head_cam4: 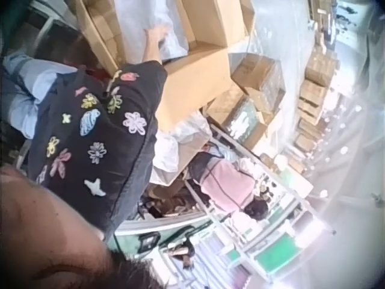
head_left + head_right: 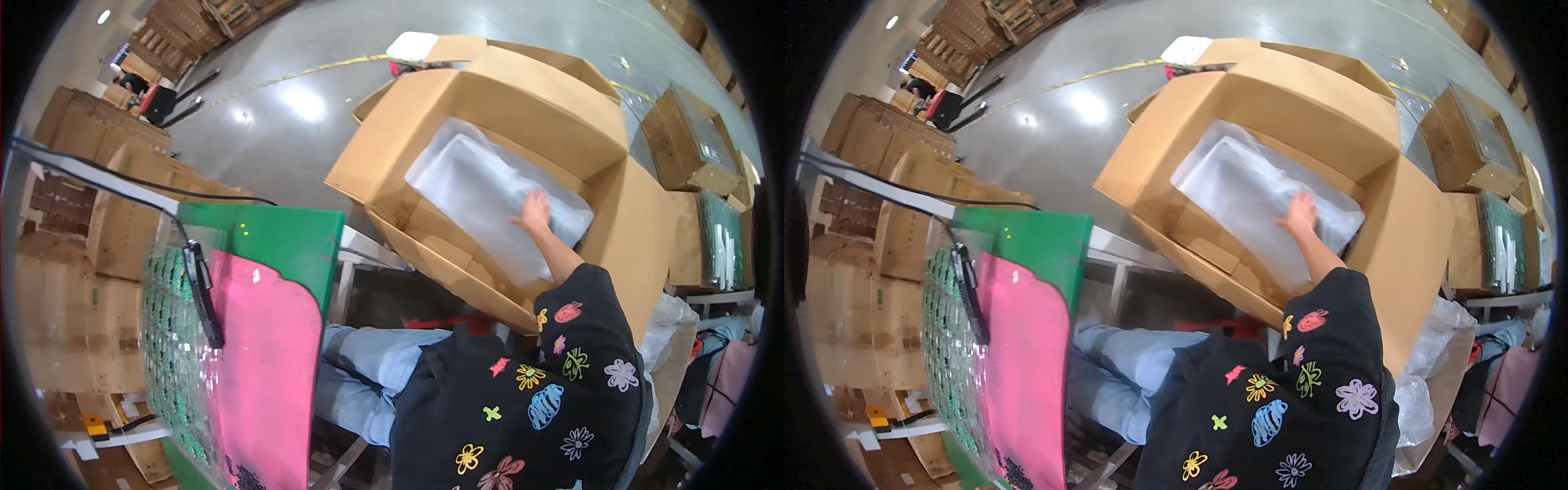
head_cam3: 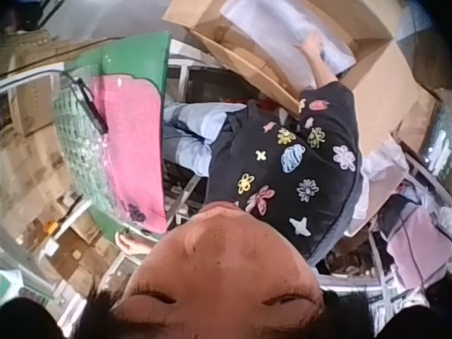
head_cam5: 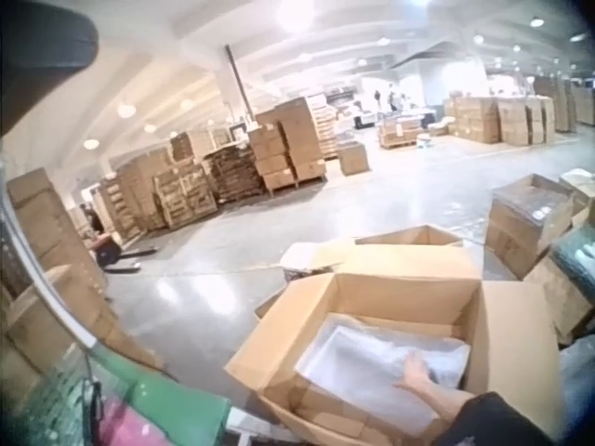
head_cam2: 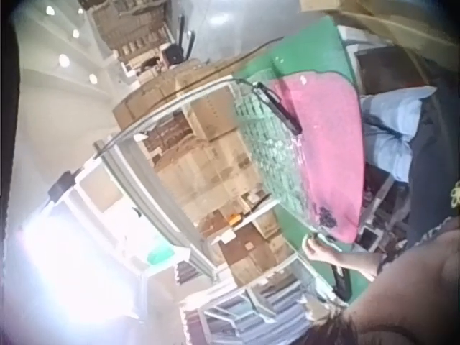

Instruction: Screw circuit boards into plastic housings and pack them into a box.

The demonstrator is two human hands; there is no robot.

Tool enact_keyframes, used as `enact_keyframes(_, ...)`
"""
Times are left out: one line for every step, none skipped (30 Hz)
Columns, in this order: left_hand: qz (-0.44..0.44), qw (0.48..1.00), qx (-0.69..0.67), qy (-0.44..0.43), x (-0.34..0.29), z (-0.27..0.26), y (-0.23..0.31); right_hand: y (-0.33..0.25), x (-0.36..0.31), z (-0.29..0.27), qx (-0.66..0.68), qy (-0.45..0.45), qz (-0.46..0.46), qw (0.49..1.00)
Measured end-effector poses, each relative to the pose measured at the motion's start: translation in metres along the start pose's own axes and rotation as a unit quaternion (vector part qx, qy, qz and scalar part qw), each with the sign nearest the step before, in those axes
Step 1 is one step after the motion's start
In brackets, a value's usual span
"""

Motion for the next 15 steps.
enact_keyframes(-0.033,0.99,-0.137,-0.031,-0.003,0.016,0.004,0.022,-0.004,0.007,-0.037,0.041,-0.001,0.998)
enact_keyframes(0.003,0.992,-0.11,-0.062,-0.002,0.027,0.006,0.043,-0.001,0.013,-0.007,0.039,-0.012,0.999)
enact_keyframes(0.058,0.99,-0.081,-0.097,-0.002,0.035,0.006,0.059,0.004,0.019,0.02,0.036,-0.023,0.999)
enact_keyframes(0.111,0.984,-0.052,-0.132,-0.004,0.041,0.006,0.064,0.01,0.023,0.023,0.044,-0.027,0.998)
enact_keyframes(0.103,0.979,-0.052,-0.169,-0.011,0.044,0.01,0.069,0.013,0.028,0.057,0.003,-0.009,0.998)
enact_keyframes(0.1,0.979,-0.057,-0.167,-0.016,0.044,0.007,0.073,0.015,0.033,0.09,-0.038,0.01,0.995)
enact_keyframes(0.11,0.971,-0.037,-0.208,-0.02,0.047,0.004,0.066,0.008,0.034,0.091,-0.036,0.008,0.995)
enact_keyframes(0.12,0.961,-0.018,-0.25,-0.025,0.05,0.001,0.056,0.0,0.034,0.096,-0.015,-0.02,0.995)
enact_keyframes(0.148,0.952,-0.012,-0.269,-0.029,0.053,0.0,0.047,-0.005,0.03,0.1,0.008,-0.047,0.994)
enact_keyframes(0.17,0.944,-0.021,-0.28,-0.032,0.056,0.0,0.045,-0.005,0.027,0.097,0.011,-0.046,0.994)
enact_keyframes(0.167,0.942,-0.04,-0.287,-0.035,0.06,0.0,0.049,-0.004,0.025,0.155,0.011,0.025,0.988)
enact_keyframes(0.163,0.939,-0.06,-0.295,-0.041,0.066,0.002,0.059,-0.001,0.021,0.208,0.012,0.096,0.973)
enact_keyframes(0.182,0.93,-0.103,-0.302,-0.046,0.072,0.005,0.07,0.011,0.017,0.201,0.021,0.096,0.975)
enact_keyframes(0.2,0.916,-0.153,-0.311,-0.05,0.08,0.011,0.093,0.029,0.01,0.229,0.027,0.1,0.968)
enact_keyframes(0.224,0.895,-0.209,-0.324,-0.053,0.088,0.021,0.118,0.041,0.0,0.256,0.035,0.102,0.961)
Point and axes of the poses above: each hand's wrist, its own x-axis towards the middle knuckle, its own z-axis out of the palm, y = z × x, the point moved 4 cm from there along x, towards the middle knuckle, and after that the axes turned 11 degrees about x, right-handed, at the moved point
